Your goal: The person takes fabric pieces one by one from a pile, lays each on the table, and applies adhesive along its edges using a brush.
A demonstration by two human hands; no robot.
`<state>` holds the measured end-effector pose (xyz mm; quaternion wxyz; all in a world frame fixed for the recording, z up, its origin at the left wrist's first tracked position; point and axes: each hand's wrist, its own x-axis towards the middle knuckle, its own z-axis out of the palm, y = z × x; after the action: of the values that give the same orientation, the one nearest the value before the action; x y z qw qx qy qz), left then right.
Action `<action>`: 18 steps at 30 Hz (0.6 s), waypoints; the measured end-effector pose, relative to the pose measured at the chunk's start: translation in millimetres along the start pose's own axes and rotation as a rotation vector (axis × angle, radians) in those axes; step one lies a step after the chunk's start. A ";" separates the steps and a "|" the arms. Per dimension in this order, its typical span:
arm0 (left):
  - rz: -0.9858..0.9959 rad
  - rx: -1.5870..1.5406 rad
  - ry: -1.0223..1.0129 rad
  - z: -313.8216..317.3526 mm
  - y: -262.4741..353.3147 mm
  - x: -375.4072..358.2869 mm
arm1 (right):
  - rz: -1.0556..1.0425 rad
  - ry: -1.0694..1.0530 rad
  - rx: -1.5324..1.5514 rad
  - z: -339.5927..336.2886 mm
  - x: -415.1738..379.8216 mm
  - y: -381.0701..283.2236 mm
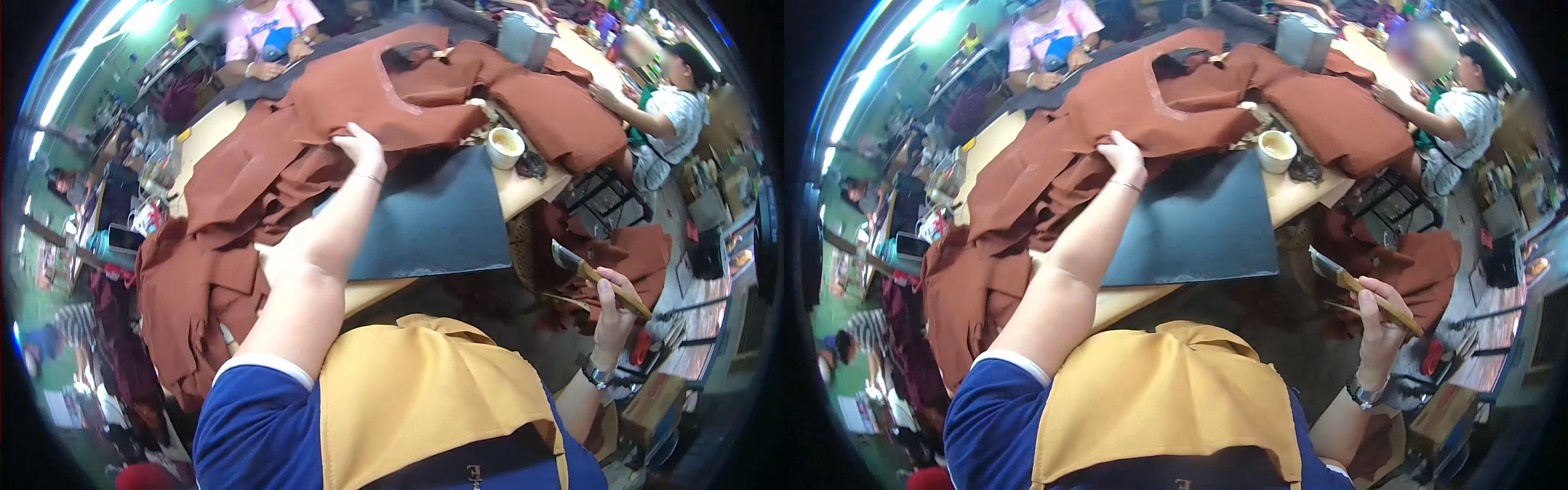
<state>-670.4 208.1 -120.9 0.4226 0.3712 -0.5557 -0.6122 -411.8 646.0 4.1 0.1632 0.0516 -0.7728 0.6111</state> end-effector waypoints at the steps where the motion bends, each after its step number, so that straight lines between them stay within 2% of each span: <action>1: 0.055 -0.007 -0.025 -5.7 -28.4 -1.0 | -0.008 -0.029 -0.005 6.2 5.8 0.0; 2: 0.112 -0.013 -0.049 -13.5 -47.1 -5.0 | -0.003 -0.035 0.022 9.3 10.0 2.1; 4: -0.226 -0.124 -0.304 -49.3 -21.5 -30.3 | 0.015 -0.067 0.083 22.5 21.3 10.9; 6: -0.325 -0.134 -0.518 -95.3 -7.2 -43.6 | 0.032 -0.076 0.109 32.7 28.6 23.7; 8: -0.269 -0.051 -0.637 -142.3 -3.7 -48.6 | 0.017 -0.052 0.064 51.3 41.4 25.0; 10: 0.023 0.127 -0.848 -203.7 -10.1 -39.0 | -0.024 -0.157 0.016 52.7 50.1 33.1; 11: 0.176 0.383 -0.802 -238.1 21.2 -41.0 | -0.043 -0.189 -0.015 59.1 56.2 32.6; 14: 0.867 0.853 -0.444 -332.9 34.3 3.5 | -0.134 -0.302 0.107 91.4 65.0 20.2; 15: 0.877 1.058 -0.354 -363.5 52.5 14.3 | -0.157 -0.321 0.067 99.3 70.9 19.8; 17: 0.651 1.359 -0.049 -419.5 42.0 39.8 | -0.170 -0.304 0.067 116.1 75.6 17.3; 18: 0.519 1.484 0.015 -444.1 34.6 52.7 | -0.176 -0.292 0.064 122.7 76.2 16.9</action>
<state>-275.6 -4.6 -133.1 0.1976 0.4188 -0.8854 0.0400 -511.5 541.3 -12.0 0.1006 0.2123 -0.7610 0.6047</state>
